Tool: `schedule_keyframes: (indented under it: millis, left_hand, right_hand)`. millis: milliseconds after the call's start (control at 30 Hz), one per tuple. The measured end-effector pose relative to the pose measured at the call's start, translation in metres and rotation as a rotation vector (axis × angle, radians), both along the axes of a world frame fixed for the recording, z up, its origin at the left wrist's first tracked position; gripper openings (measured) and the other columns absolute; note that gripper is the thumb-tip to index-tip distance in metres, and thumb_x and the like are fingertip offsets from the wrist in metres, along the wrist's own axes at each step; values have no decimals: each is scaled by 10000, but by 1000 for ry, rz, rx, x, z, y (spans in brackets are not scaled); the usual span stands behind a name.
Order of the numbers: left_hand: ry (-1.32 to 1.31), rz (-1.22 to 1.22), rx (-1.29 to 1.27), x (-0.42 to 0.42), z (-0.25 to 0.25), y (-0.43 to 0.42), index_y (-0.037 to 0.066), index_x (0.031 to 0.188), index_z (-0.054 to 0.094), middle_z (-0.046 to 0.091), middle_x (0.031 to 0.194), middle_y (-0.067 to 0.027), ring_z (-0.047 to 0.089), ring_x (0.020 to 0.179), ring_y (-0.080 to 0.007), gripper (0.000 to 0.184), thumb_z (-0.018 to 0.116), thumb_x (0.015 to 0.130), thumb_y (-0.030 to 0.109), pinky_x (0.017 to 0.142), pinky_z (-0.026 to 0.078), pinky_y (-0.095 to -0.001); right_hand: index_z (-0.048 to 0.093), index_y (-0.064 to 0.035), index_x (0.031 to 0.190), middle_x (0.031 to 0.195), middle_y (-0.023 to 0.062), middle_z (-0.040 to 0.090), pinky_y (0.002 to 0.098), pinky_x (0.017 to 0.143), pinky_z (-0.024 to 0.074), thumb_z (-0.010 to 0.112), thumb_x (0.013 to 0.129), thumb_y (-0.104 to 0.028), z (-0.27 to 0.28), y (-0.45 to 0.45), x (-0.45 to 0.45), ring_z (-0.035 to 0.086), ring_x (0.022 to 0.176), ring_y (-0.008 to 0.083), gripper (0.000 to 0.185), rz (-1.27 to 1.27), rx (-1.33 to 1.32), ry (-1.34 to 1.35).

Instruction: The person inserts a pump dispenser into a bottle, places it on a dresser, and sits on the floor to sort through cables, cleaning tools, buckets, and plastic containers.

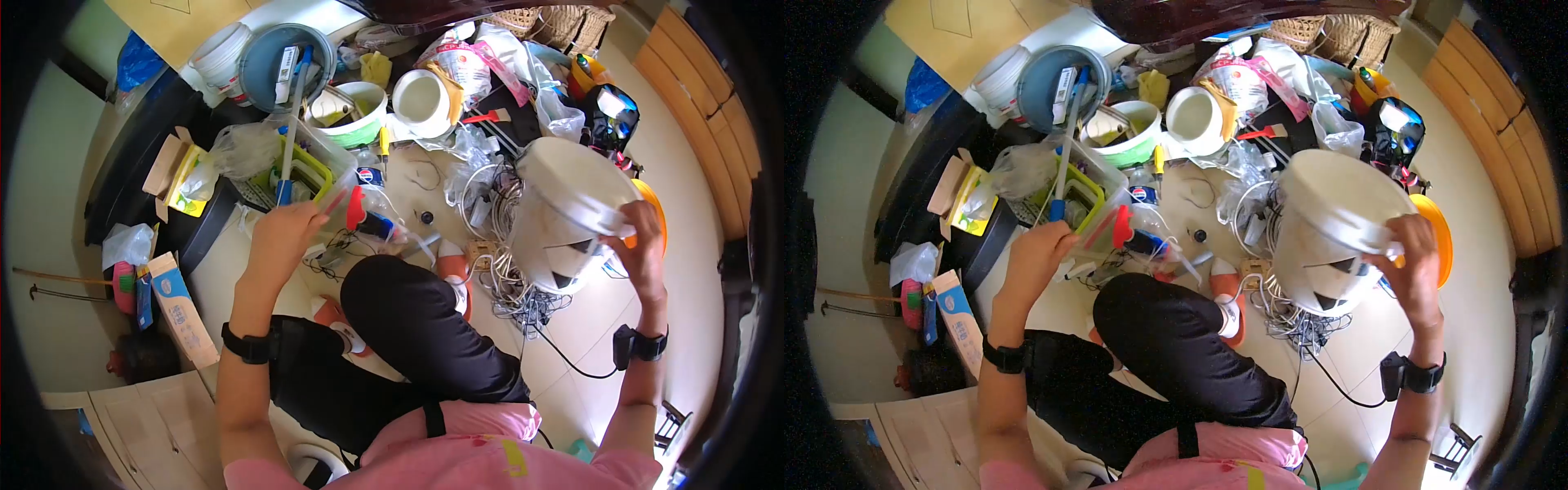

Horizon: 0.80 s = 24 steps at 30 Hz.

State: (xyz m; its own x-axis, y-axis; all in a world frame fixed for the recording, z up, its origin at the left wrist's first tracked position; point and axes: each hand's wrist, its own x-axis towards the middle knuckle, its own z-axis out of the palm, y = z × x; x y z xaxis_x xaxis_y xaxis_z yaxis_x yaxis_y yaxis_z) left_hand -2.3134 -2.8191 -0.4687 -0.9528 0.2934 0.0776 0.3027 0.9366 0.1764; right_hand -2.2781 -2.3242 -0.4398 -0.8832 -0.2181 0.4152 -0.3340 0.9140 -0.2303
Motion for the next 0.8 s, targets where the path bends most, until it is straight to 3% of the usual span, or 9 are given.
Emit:
schedule_keyframes:
  millis: [67, 133, 167, 233, 267, 333, 400, 500, 800]
  left_hand:
    - [-140, 159, -32, 3, -6, -2, 61, 887, 590, 613, 797, -97, 610, 774, -292, 169, 674, 827, 194, 700, 486, -366]
    - [-68, -24, 345, 4, -13, 2, 55, 950, 582, 592, 784, -98, 600, 731, -250, 165, 673, 827, 117, 686, 481, -326]
    - [-65, -19, 344, 2, -11, 8, 55, 950, 582, 592, 784, -98, 600, 731, -250, 165, 673, 827, 117, 686, 481, -326]
    - [-105, -42, 542, -2, -2, 24, 58, 1021, 577, 570, 767, -51, 569, 712, -153, 205, 669, 838, 71, 687, 466, -270]
    - [-116, -26, 535, -7, 3, 30, 58, 1021, 577, 570, 767, -51, 569, 712, -153, 205, 669, 838, 71, 687, 466, -270]
    - [-191, 20, 766, -21, 8, 35, 67, 1071, 587, 547, 784, 6, 528, 730, -88, 203, 642, 875, 71, 696, 452, -236]
    - [-202, 34, 833, -38, 6, 35, 62, 1081, 587, 553, 814, 20, 527, 755, -74, 195, 627, 891, 78, 707, 454, -232]
    - [-216, 58, 974, -69, 6, 45, 53, 1095, 587, 567, 871, 24, 534, 800, -64, 184, 599, 915, 89, 729, 457, -227]
    - [-199, -3, 1131, -137, -12, 74, 55, 1110, 591, 595, 950, -13, 564, 868, -94, 210, 598, 929, 160, 798, 453, -240]
  right_hand:
    - [571, 5, 1015, 983, 135, 599, 350, 832, 462, 795, 682, -63, -4, 24, 10, 571, 949, 277, 407, -227, -236, 9]
    - [557, 20, 1138, 1021, 82, 587, 306, 892, 431, 770, 761, -61, -14, 84, 12, 528, 983, 171, 441, -309, -365, 113]
    - [550, 20, 1177, 1054, 80, 585, 297, 937, 411, 763, 790, -90, -12, 112, 13, 521, 1006, 166, 455, -434, -219, 273]
    - [533, 35, 1222, 1189, 137, 592, 305, 984, 400, 748, 817, -128, -4, 170, 20, 530, 1100, 180, 486, -600, -89, 437]
    - [546, 5, 1216, 1168, 129, 609, 307, 977, 413, 742, 829, -206, 0, 206, 29, 556, 1083, 184, 482, -581, 60, 418]
    - [543, -76, 1266, 1233, 147, 601, 351, 915, 485, 686, 851, -371, -2, 239, 47, 613, 1087, 276, 529, -889, 258, 330]
    - [513, -100, 1310, 1257, 147, 587, 389, 891, 498, 667, 866, -356, -26, 280, 68, 621, 1073, 287, 536, -1015, 448, 146]
    - [480, -62, 1330, 1257, 188, 577, 419, 923, 474, 684, 847, -338, -78, 317, 99, 600, 1095, 328, 592, -1157, 380, -191]
    - [479, -33, 1317, 1245, 214, 575, 432, 930, 464, 704, 823, -326, -207, 395, 230, 587, 1099, 360, 618, -1341, 322, -390]
